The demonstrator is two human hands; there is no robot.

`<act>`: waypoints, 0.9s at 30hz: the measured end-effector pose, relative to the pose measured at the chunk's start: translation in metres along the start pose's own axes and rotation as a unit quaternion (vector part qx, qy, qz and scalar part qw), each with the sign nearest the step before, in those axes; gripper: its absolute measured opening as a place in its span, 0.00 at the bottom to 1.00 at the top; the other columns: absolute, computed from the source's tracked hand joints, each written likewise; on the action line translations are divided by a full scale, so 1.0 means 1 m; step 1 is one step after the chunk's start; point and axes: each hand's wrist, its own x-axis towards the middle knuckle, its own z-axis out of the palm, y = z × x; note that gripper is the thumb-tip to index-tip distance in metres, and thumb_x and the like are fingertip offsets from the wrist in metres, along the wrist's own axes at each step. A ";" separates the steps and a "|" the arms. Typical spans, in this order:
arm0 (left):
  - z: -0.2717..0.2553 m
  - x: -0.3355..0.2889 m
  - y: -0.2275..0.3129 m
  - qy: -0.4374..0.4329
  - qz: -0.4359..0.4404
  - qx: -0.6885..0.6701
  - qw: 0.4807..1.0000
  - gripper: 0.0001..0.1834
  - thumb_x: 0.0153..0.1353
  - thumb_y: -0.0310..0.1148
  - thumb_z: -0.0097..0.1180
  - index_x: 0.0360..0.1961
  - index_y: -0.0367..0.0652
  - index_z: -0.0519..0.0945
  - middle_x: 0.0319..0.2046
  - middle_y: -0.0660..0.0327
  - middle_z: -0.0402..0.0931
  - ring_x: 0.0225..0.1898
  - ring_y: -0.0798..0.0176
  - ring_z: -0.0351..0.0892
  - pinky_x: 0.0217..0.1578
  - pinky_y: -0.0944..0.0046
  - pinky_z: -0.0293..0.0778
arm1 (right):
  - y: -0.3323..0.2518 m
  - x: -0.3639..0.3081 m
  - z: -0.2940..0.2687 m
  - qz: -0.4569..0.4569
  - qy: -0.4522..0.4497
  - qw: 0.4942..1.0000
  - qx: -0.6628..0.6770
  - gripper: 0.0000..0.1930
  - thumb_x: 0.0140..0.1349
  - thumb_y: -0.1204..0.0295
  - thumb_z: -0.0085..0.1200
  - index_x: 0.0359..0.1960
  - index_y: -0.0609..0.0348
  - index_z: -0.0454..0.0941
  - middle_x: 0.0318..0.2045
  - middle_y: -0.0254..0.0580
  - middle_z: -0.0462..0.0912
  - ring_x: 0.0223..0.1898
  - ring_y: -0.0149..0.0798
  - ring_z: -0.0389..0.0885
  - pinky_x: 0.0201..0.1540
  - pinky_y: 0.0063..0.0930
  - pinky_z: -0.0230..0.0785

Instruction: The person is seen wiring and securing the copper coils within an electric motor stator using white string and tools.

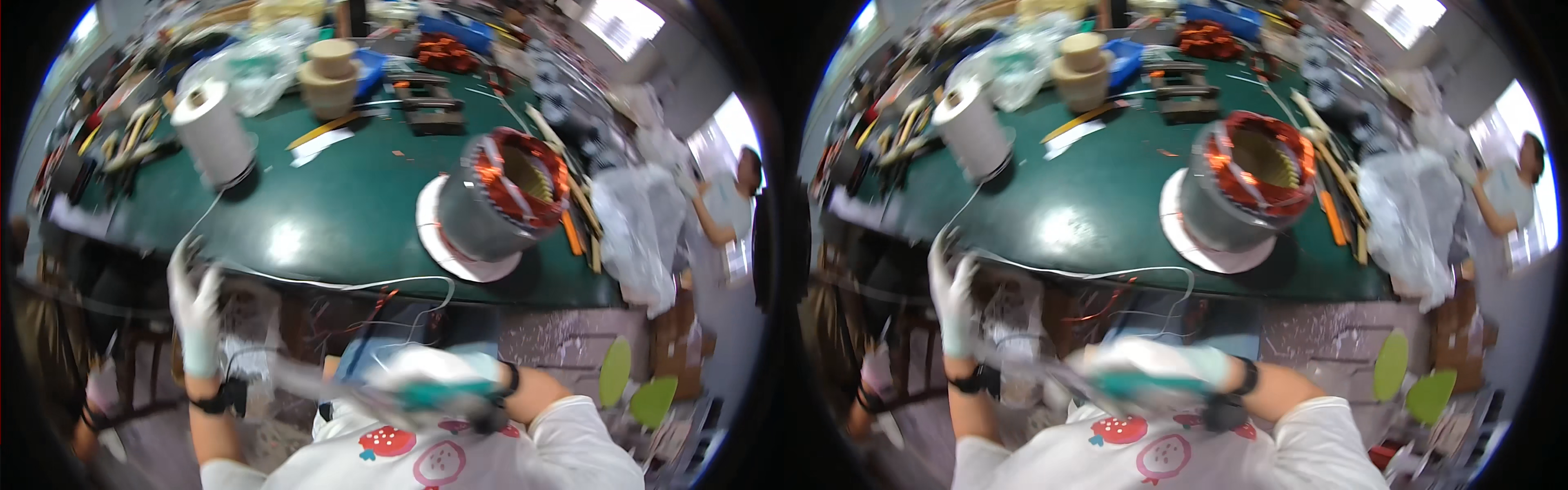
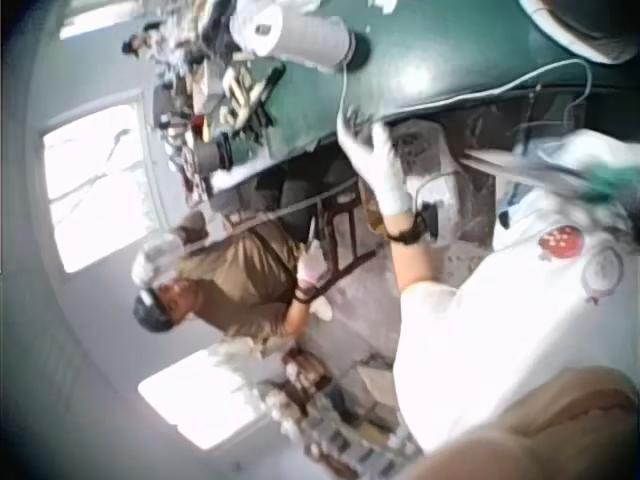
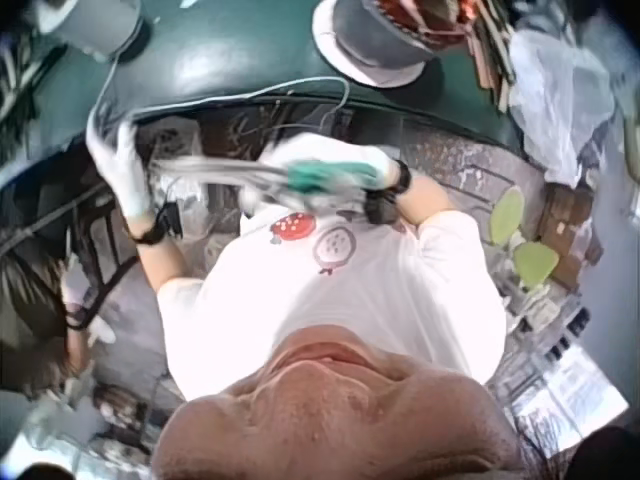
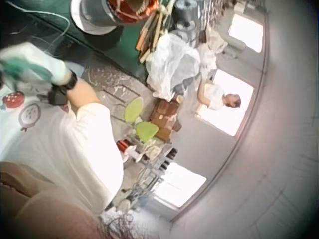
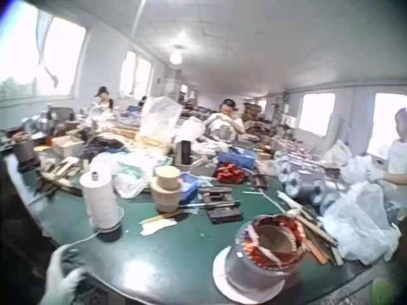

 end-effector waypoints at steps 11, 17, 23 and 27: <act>0.064 -0.009 0.080 -0.047 0.288 0.168 0.942 0.20 0.64 0.16 0.49 0.57 0.36 0.75 0.52 0.55 0.76 0.46 0.65 0.77 0.50 0.66 0.73 | -0.078 -0.232 -0.108 0.179 0.718 0.420 -0.526 0.34 0.60 0.54 0.60 0.64 0.59 0.70 0.54 0.61 0.76 0.55 0.57 0.77 0.57 0.43 0.69; 0.142 -0.055 0.133 -0.188 0.531 0.178 0.807 0.21 0.48 0.19 0.64 0.47 0.41 0.81 0.46 0.52 0.79 0.42 0.49 0.79 0.43 0.56 0.76 | -0.025 -0.222 0.018 -0.079 0.657 0.694 -0.284 0.15 0.70 0.66 0.51 0.49 0.66 0.75 0.40 0.42 0.80 0.38 0.32 0.80 0.41 0.26 0.72; 0.194 -0.060 0.136 -0.359 0.493 0.151 0.778 0.27 0.48 0.17 0.61 0.53 0.37 0.77 0.31 0.56 0.82 0.29 0.54 0.80 0.31 0.57 0.75 | 0.114 -0.377 0.180 -0.203 0.877 0.436 0.001 0.13 0.72 0.62 0.53 0.49 0.58 0.75 0.34 0.33 0.78 0.17 0.15 0.61 0.15 0.11 0.47; 0.228 -0.068 0.165 -0.460 0.619 0.179 0.611 0.24 0.49 0.23 0.60 0.51 0.46 0.81 0.24 0.64 0.75 0.25 0.59 0.75 0.29 0.59 0.73 | 0.232 -0.507 0.344 -0.226 0.954 0.166 0.111 0.11 0.73 0.63 0.51 0.50 0.54 0.75 0.31 0.27 0.73 0.18 0.16 0.58 0.17 0.11 0.48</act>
